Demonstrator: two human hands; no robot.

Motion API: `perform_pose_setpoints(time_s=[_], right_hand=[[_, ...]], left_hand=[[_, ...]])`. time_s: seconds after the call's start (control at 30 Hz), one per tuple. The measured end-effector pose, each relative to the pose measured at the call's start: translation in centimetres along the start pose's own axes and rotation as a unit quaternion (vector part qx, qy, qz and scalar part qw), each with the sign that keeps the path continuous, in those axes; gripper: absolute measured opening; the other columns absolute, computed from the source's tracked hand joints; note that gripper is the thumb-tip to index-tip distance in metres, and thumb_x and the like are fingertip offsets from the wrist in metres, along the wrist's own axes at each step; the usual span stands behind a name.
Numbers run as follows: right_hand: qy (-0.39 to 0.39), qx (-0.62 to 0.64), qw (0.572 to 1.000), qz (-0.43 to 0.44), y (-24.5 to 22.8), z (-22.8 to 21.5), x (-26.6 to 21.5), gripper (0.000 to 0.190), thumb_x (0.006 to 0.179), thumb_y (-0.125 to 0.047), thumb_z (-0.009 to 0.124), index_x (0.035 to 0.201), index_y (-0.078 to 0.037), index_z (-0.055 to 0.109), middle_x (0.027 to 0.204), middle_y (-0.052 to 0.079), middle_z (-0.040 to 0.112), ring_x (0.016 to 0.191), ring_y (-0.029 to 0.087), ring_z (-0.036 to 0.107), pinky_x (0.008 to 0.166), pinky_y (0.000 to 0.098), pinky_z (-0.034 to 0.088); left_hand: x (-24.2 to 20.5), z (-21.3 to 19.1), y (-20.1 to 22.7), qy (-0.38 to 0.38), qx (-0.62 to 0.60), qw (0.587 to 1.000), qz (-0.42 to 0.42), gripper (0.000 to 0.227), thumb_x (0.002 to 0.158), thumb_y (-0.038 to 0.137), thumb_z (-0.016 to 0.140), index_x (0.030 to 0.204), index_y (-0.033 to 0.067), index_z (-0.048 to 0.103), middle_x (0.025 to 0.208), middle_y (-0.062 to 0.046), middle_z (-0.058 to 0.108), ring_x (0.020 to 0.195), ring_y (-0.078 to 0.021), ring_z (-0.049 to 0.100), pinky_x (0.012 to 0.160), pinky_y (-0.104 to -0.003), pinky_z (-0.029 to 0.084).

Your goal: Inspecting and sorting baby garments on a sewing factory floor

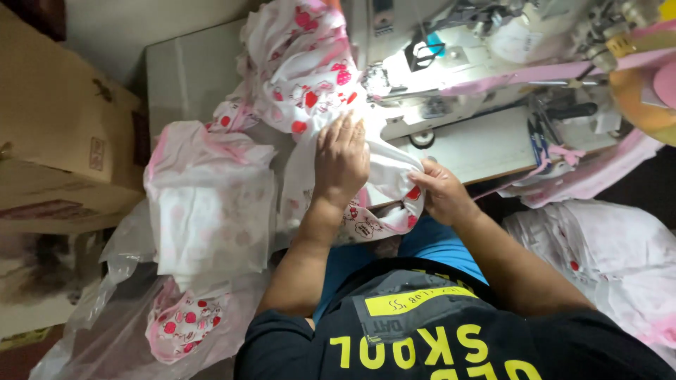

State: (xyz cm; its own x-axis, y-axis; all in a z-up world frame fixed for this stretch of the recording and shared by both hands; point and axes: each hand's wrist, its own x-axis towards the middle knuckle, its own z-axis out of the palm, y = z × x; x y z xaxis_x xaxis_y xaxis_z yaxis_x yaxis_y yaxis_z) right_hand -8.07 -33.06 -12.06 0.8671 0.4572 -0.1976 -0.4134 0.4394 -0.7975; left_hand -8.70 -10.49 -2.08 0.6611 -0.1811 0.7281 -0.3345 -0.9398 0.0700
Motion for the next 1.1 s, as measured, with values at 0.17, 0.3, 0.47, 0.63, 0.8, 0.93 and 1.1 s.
perform_pose_setpoints(time_s=[0.17,0.3,0.47,0.63,0.8,0.93,1.1], right_hand=[[0.046,-0.022,0.998,-0.024,-3.4,1.3,-0.3,0.008,0.097,-0.009,0.065,0.096,-0.002,0.062,0.078,0.019,0.074,0.061,0.024,0.075,0.048,0.0330,0.058],[0.055,-0.037,0.997,-0.026,-4.1,2.0,1.0,0.010,0.098,-0.014,0.065,0.101,-0.004,0.062,0.081,0.016,0.075,0.063,0.021,0.074,0.048,0.0313,0.057],[0.028,-0.056,0.998,-0.004,-3.3,1.6,0.5,0.007,0.095,-0.013,0.068,0.094,-0.006,0.065,0.077,0.007,0.073,0.066,0.018,0.072,0.057,0.0315,0.059],[0.031,-0.047,0.998,0.020,-0.6,-2.0,-0.4,0.010,0.096,-0.010,0.068,0.089,-0.004,0.065,0.076,0.013,0.074,0.067,0.022,0.074,0.058,0.0357,0.060],[0.006,-0.059,0.998,0.014,-1.0,0.1,-2.1,0.011,0.097,-0.008,0.066,0.088,-0.002,0.067,0.068,0.009,0.070,0.062,0.017,0.071,0.056,0.0294,0.058],[0.014,-0.061,0.998,-0.011,0.1,0.4,-0.6,0.009,0.095,-0.006,0.068,0.089,0.000,0.068,0.068,0.007,0.069,0.061,0.014,0.069,0.055,0.0278,0.057],[0.020,-0.075,0.996,-0.042,-2.6,5.3,0.6,0.009,0.095,-0.007,0.068,0.090,0.001,0.070,0.066,0.003,0.065,0.059,0.009,0.065,0.054,0.0226,0.054]], left_hand=[[2.0,3.0,1.3,0.076,0.125,0.985,-0.089,0.039,0.093,0.020,0.051,0.121,0.0016,0.070,0.127,-0.014,0.067,0.113,-0.0321,0.063,0.090,-0.045,0.048],[3.0,5.1,-0.3,0.074,0.109,0.986,-0.102,0.042,0.089,0.024,0.053,0.123,0.0040,0.068,0.124,-0.012,0.067,0.106,-0.0315,0.063,0.087,-0.045,0.048],[-0.2,-2.0,2.0,0.080,0.049,0.992,-0.090,0.019,0.091,0.014,0.059,0.103,0.0079,0.072,0.146,-0.026,0.053,0.128,-0.0449,0.056,0.102,-0.054,0.042],[-10.3,2.9,-2.9,-0.046,-0.054,0.964,-0.257,0.035,0.077,0.011,0.064,0.110,0.0098,0.073,0.113,-0.024,0.067,0.106,-0.0460,0.067,0.090,-0.053,0.052],[-1.1,-0.6,-6.0,0.080,0.037,0.983,-0.159,0.039,0.085,0.021,0.074,0.121,0.0061,0.069,0.126,-0.026,0.065,0.118,-0.0411,0.065,0.100,-0.045,0.053],[0.0,6.6,-11.1,0.044,-0.055,0.984,-0.166,0.046,0.083,0.020,0.072,0.124,0.0016,0.062,0.122,-0.024,0.062,0.114,-0.0431,0.063,0.097,-0.051,0.053],[0.2,9.6,-15.0,0.077,0.083,0.993,0.044,0.007,0.088,0.016,0.071,0.094,0.0186,0.073,0.114,-0.017,0.062,0.096,-0.0421,0.064,0.077,-0.047,0.055]])
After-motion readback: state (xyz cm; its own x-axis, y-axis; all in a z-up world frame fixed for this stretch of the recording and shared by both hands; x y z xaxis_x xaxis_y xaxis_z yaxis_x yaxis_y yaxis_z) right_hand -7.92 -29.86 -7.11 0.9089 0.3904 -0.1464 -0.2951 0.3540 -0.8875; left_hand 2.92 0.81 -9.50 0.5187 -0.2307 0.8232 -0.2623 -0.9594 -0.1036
